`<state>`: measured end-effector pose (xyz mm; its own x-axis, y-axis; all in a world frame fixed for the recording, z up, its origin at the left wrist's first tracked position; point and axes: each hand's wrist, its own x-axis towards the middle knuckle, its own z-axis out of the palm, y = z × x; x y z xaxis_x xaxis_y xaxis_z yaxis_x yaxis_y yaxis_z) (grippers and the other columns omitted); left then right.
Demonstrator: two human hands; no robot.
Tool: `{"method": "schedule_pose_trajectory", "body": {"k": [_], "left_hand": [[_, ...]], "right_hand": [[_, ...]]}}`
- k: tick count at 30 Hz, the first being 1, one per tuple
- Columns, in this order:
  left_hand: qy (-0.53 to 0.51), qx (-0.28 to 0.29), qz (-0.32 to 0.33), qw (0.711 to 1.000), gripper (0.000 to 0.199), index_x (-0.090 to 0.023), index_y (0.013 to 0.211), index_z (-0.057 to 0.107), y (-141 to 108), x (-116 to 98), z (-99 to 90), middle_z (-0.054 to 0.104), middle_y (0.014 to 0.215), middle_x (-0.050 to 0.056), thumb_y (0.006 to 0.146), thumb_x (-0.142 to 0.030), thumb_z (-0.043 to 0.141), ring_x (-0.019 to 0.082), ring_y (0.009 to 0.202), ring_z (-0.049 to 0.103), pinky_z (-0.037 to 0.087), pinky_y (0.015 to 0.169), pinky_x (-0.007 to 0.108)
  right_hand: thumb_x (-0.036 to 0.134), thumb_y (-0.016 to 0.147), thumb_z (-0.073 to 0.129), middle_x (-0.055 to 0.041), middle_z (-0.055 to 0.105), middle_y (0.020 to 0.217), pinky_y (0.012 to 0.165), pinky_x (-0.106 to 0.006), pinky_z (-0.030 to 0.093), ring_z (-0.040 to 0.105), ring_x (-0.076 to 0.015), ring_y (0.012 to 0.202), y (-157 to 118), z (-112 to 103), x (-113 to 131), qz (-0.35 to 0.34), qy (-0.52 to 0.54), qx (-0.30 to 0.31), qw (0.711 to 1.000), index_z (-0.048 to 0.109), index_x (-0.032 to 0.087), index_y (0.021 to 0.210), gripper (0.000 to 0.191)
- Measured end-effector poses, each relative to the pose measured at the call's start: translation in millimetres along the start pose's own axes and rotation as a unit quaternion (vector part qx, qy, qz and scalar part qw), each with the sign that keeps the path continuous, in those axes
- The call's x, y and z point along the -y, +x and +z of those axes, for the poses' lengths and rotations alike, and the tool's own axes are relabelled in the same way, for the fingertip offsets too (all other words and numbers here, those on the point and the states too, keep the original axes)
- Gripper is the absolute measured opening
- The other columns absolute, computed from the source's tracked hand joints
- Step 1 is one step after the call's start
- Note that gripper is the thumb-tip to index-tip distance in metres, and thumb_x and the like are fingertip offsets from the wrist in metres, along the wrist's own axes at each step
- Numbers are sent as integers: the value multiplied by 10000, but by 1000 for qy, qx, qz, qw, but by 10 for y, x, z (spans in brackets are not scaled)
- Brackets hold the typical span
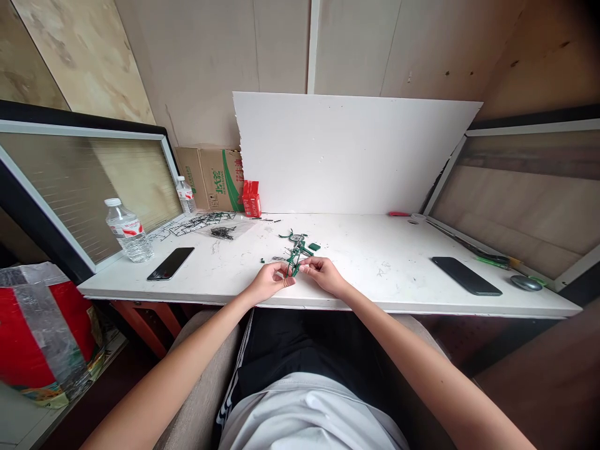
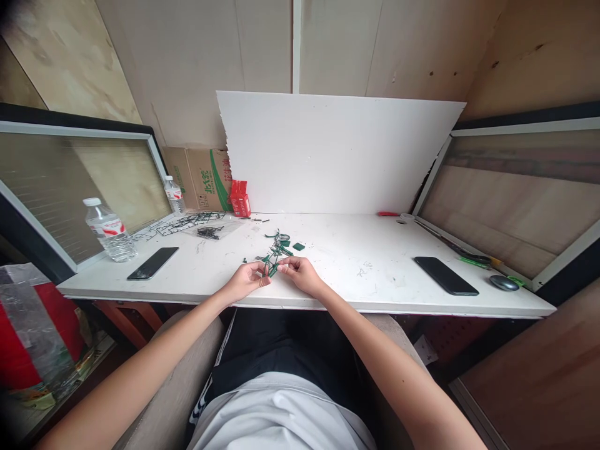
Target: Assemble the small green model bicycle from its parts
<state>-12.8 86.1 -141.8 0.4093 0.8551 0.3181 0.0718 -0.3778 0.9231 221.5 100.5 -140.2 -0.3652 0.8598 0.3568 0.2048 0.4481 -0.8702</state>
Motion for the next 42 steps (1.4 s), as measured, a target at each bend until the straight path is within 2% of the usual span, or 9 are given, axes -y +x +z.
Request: {"method": "schedule_pose_trajectory", "body": {"k": [8,12,20,25,28,32,37,42], "left_hand": [[68,-8,24,997,383,-179,933,693,-39,5,66,667,964,56,800,-505,846,177,850,613,506,827,309],[70,-22,30,997,367,-181,965,697,-32,-7,70,692,998,74,817,-488,834,202,923,640,500,836,309],[65,-25,27,997,381,-172,973,712,-24,33,50,702,1009,81,796,-477,857,202,917,643,500,834,314],[64,-23,25,997,378,-164,982,716,-17,47,60,705,1014,82,803,-468,851,199,926,645,498,838,308],[64,-26,17,997,401,-157,996,721,-18,35,64,711,1024,85,798,-480,851,191,899,643,500,831,309],[69,-25,8,997,404,-152,975,716,-27,12,66,715,977,73,799,-492,846,175,836,640,508,807,307],[39,-24,15,999,396,-155,980,683,-34,3,79,706,961,78,826,-494,820,192,886,665,522,817,309],[28,-22,13,999,401,-153,981,664,-34,7,94,693,943,75,839,-497,812,187,882,660,511,810,304]], "right_hand": [[560,919,700,-79,759,1059,844,-352,502,668,-230,924,12,0,-10,-2,16,10,1000,760,204,1106,406],[556,922,702,-67,748,1049,849,-335,489,657,-216,925,12,-3,-16,-3,29,4,1000,737,209,1073,380],[605,934,658,-70,732,1030,873,-346,487,640,-228,935,7,1,25,-5,11,16,1000,727,200,1027,421],[696,980,521,-48,650,796,758,-325,480,579,-203,798,2,0,110,12,-19,3,1000,675,186,874,543],[703,980,517,-29,589,723,695,-308,450,543,-190,751,-8,-10,163,9,-18,13,1000,659,184,878,548],[655,988,540,-19,592,760,710,-303,435,530,-179,759,-15,-17,168,-10,-16,23,1000,643,179,891,496],[573,987,593,-43,656,905,801,-324,455,578,-190,826,-2,-8,73,-32,-18,3,999,655,189,940,392],[558,986,605,-43,664,885,798,-330,463,591,-199,821,2,2,51,-30,-26,-11,999,648,197,923,369]]}}
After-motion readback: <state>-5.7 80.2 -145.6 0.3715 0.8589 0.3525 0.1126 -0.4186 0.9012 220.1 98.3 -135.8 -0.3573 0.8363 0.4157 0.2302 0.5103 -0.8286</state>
